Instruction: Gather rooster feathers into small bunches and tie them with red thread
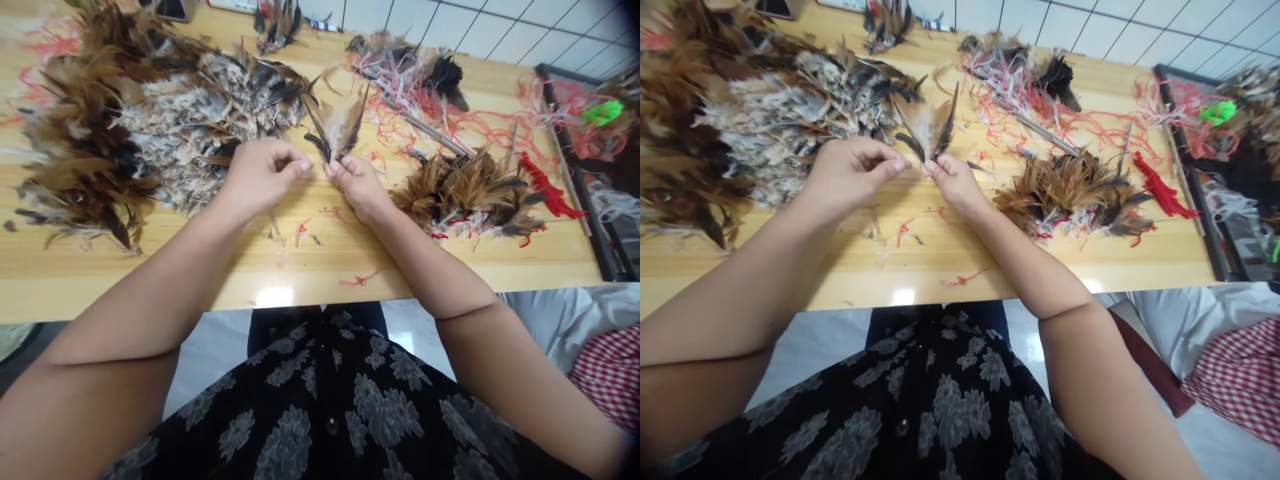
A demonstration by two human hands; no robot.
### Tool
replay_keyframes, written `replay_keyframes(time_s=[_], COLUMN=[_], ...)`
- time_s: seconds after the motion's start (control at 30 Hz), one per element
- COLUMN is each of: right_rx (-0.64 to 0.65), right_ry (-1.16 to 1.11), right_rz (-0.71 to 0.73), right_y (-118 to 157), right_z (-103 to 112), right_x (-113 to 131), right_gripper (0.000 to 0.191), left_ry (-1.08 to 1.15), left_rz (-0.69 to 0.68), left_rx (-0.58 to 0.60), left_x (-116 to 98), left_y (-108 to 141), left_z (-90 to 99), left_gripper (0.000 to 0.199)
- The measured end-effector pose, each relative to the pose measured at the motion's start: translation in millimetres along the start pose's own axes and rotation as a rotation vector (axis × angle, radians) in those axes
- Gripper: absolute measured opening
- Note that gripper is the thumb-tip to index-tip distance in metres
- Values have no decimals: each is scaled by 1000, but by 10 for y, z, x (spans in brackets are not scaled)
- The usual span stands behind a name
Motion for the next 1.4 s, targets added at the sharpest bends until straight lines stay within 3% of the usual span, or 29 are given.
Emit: replay_keyframes(time_s=[0.07,0.13,0.4,0.6,0.8,0.93,1.03,1.2,1.4], right_rx=[39,81,170,120,44,31,35,-8,4], right_ry=[13,42,219,463,610,523,388,212,210], right_rz=[10,8,17,-58,-111,-31,30,50,89], right_y=[17,26,1,9,65,70,64,72,72], right_z=[-70,-141,-231,-231,-208,-205,-183,-93,-138], right_x=[49,81,121,105,59,88,125,128,171], right_gripper=[70,68,50,38,25,26,31,49,51], left_ry=[98,159,296,250,355,440,491,621,667], left_rz=[60,97,124,99,135,82,102,210,285], left_rx=[65,56,9,26,21,-2,49,1,75], left_x=[101,118,37,66,164,193,260,473,506], left_y=[-4,13,47,29,-15,-21,-31,-40,-56], left_z=[-148,-232,-328,-359,-494,-461,-380,-151,-241], left_gripper=[22,26,36,32,31,47,59,53,48])
Point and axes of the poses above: each hand's wrist, its own y-axis away from the middle knuckle, its own z-axis out of the back of the hand, x = y × z, the point moved 10 cm from there along -y, towards the middle knuckle, and after that the axes turned 11 degrees about x, right-handed, at the moved point
